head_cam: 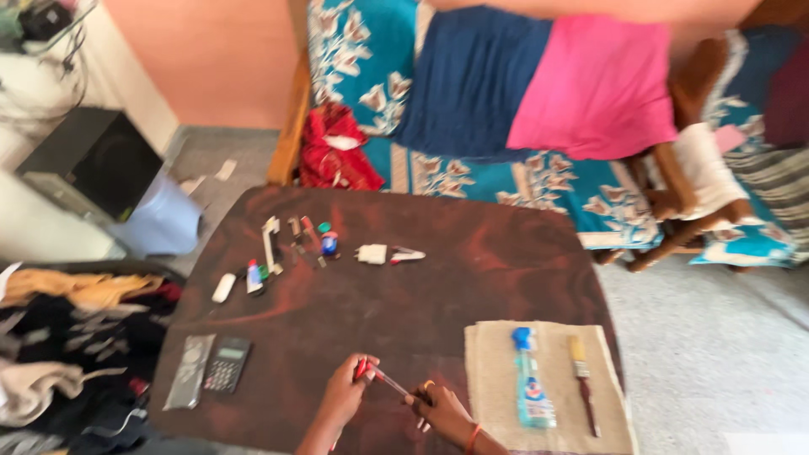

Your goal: The person moves between a bedroom and a living room, picking up various small items from a table and a bed. They handle a grater, a small figurine, a pen, and a marker, moving them between surfaces and organizing them into a plastic container.

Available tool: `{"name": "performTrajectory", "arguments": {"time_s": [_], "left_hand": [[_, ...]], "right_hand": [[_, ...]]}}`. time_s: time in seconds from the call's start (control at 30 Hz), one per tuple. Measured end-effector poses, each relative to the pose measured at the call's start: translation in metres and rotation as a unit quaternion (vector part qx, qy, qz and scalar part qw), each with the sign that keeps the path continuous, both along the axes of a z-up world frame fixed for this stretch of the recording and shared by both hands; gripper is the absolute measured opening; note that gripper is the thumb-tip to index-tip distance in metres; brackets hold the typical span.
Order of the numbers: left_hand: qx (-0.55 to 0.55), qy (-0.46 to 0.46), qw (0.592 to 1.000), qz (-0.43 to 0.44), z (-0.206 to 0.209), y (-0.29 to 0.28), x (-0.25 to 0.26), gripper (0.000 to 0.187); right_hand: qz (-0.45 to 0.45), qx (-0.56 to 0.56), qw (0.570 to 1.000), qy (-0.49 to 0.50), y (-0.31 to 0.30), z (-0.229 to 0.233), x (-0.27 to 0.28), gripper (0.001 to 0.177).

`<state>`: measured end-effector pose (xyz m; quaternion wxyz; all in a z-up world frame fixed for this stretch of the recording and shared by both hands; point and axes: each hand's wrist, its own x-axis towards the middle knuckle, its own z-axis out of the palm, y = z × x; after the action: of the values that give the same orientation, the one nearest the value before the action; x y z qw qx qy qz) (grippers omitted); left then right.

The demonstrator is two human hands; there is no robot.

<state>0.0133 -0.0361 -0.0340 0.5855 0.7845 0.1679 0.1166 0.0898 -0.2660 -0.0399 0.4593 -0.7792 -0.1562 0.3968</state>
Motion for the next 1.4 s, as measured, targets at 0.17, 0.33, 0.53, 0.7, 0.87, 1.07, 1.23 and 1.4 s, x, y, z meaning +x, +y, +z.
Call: {"name": "performTrajectory", "arguments": {"time_s": [0.17, 0.33, 0.53, 0.7, 0.87, 1.07, 1.23, 1.4], "left_hand": [[-0.043, 0.063, 0.989, -0.124, 0.003, -0.035, 0.025, 0.018], [-0.018, 0.093, 0.978, -0.186, 0.030, -0.074, 0.042, 0.019], [-0.027, 0.060, 0.989, -0.135, 0.037, -0.064, 0.047, 0.032], [-0.019, 0.054, 0.998, -0.040, 0.017, -0.021, 0.042, 0.047], [-0.163, 0.115, 0.980, 0.015, -0.012, 0.008, 0.025, 0.039], [-0.243, 0.101, 0.964, 0.041, -0.052, 0.028, 0.007, 0.013], [-0.318, 0.110, 0.934, 0.123, -0.070, 0.046, -0.002, 0.015], [-0.337, 0.142, 0.918, 0.150, -0.083, 0.080, -0.006, 0.010]], "right_hand": [[0.085, 0.128, 0.988, -0.026, -0.059, -0.027, 0.013, 0.033], [0.052, 0.115, 0.991, 0.038, -0.069, -0.012, 0.021, 0.029], [0.038, 0.075, 0.995, 0.048, -0.059, 0.044, 0.030, 0.031], [0.060, 0.076, 0.994, 0.044, -0.052, 0.057, 0.035, 0.038], [0.049, 0.080, 0.993, 0.070, -0.047, 0.046, 0.040, 0.034], [-0.025, 0.102, 0.985, 0.140, -0.037, 0.022, 0.043, 0.029], [-0.033, 0.049, 0.990, 0.124, -0.023, 0.021, 0.045, 0.029], [-0.072, 0.040, 0.991, 0.101, 0.006, 0.021, 0.046, 0.030]]}}
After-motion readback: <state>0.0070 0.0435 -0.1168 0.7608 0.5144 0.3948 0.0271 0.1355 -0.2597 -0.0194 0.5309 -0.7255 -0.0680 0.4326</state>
